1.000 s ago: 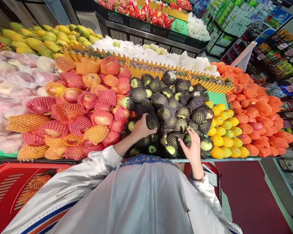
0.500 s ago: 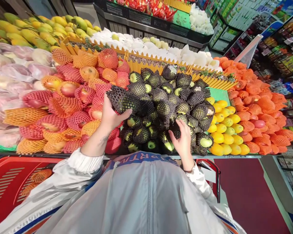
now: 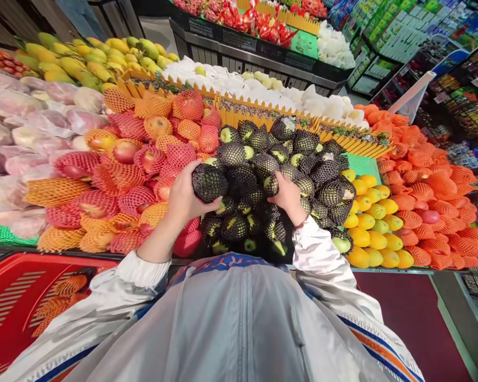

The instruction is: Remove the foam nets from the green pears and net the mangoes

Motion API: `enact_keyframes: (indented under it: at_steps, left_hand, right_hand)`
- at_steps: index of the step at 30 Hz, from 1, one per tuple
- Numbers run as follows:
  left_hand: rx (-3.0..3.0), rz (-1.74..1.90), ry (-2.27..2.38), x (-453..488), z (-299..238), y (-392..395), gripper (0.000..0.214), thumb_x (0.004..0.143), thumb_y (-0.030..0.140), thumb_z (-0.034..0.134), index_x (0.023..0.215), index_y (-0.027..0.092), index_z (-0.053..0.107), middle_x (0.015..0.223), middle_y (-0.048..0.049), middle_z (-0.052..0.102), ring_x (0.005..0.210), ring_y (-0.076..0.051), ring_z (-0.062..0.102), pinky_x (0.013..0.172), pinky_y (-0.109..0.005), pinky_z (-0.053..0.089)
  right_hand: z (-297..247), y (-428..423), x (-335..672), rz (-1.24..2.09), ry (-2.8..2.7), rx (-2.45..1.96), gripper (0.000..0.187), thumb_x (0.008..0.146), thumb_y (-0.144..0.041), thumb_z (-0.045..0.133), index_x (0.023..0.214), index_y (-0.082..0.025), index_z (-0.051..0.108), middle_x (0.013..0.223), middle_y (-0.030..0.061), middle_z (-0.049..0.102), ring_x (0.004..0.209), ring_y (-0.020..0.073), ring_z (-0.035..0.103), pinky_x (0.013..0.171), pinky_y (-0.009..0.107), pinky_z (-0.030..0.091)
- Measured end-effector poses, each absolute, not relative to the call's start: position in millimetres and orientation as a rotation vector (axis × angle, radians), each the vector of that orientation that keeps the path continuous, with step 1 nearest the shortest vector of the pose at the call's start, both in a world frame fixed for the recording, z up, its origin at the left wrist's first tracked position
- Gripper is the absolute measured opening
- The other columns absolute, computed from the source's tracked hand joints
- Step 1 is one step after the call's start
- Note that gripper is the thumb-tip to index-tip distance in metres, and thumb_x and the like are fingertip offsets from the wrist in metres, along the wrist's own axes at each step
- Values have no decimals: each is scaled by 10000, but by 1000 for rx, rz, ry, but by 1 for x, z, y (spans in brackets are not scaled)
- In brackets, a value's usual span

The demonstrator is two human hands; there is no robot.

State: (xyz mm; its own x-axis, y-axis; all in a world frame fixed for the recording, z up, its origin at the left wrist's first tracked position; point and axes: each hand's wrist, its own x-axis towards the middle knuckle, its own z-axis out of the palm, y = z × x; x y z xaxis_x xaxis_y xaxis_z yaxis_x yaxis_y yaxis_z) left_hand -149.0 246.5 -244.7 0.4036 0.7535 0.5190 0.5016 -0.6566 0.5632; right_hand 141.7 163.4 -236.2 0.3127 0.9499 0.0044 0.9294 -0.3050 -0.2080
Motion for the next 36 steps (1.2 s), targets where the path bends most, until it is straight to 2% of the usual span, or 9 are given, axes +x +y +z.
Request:
enact_keyframes:
  at_steps: [4,8,14,17,21,25,30,33,36]
  left_hand:
    - [2331,1092,1014,-145,-246,245,990,648,381,862,1491,228,365,1447,-106,559,1291,-381,577,1132,-558,468]
    - [2452,823,739,-115,-261,228,902,714,363,795,1495,212,370,1424,-132,577,1295,-356,574,1140,-508,461]
    - [2663,131,635,-55,-290,205,887,752,327,733,1511,62,359,1408,-222,569,1270,-378,547,1112,-469,450]
    - [2698,-41,645,-43,-285,208,858,759,399,763,1472,57,431,1335,-222,603,1217,-392,561,1055,-480,473]
    - [2754,14,579,-32,-255,230,712,843,605,684,1365,138,559,1299,-193,613,1188,-390,570,980,-481,495]
    - [2775,277,727,2,-234,271,488,983,502,519,1296,134,586,1279,-174,617,1197,-344,569,1056,-445,442]
    - [2653,72,1072,59,-249,305,950,771,542,781,1495,73,384,1369,-261,583,1185,-424,607,977,-473,492]
    - [2614,-7,1076,74,-262,307,980,721,470,815,1493,55,375,1312,-270,630,1181,-429,631,945,-453,513]
    - [2608,-11,1046,71,-258,313,947,684,472,816,1447,66,431,1216,-252,691,1111,-425,680,897,-446,534]
  right_hand:
    - [-204,131,169,38,-1359,-2186,777,721,-374,808,1404,-215,473,1287,152,658,1129,324,650,989,451,540]
    - [-189,88,202,-115,-986,-2076,866,644,-492,831,1370,-180,476,1264,144,647,1113,310,639,1029,500,516]
    - [-218,47,203,14,-873,-2005,853,606,-507,852,1321,-191,510,1218,121,657,1087,299,646,1039,513,517]
    - [-236,36,188,87,-841,-2035,845,621,-515,846,1317,-189,495,1173,123,667,1028,288,662,1002,495,542]
    - [-254,30,167,122,-856,-2019,778,661,-503,824,1297,-208,487,1158,119,664,1003,280,672,955,466,568]
    - [-278,37,145,126,-958,-2008,730,695,-496,786,1299,-222,480,1228,133,653,1077,302,667,988,491,562]
    - [-315,51,126,144,-1007,-2091,746,721,-499,722,1378,-304,427,1310,116,641,1200,367,641,1055,590,528]
    - [-328,52,124,149,-1039,-2143,766,718,-518,710,1407,-373,409,1335,88,643,1240,405,627,1059,623,525]
    - [-336,48,125,111,-1019,-2125,776,720,-505,717,1414,-330,418,1318,128,659,1226,436,637,1042,641,529]
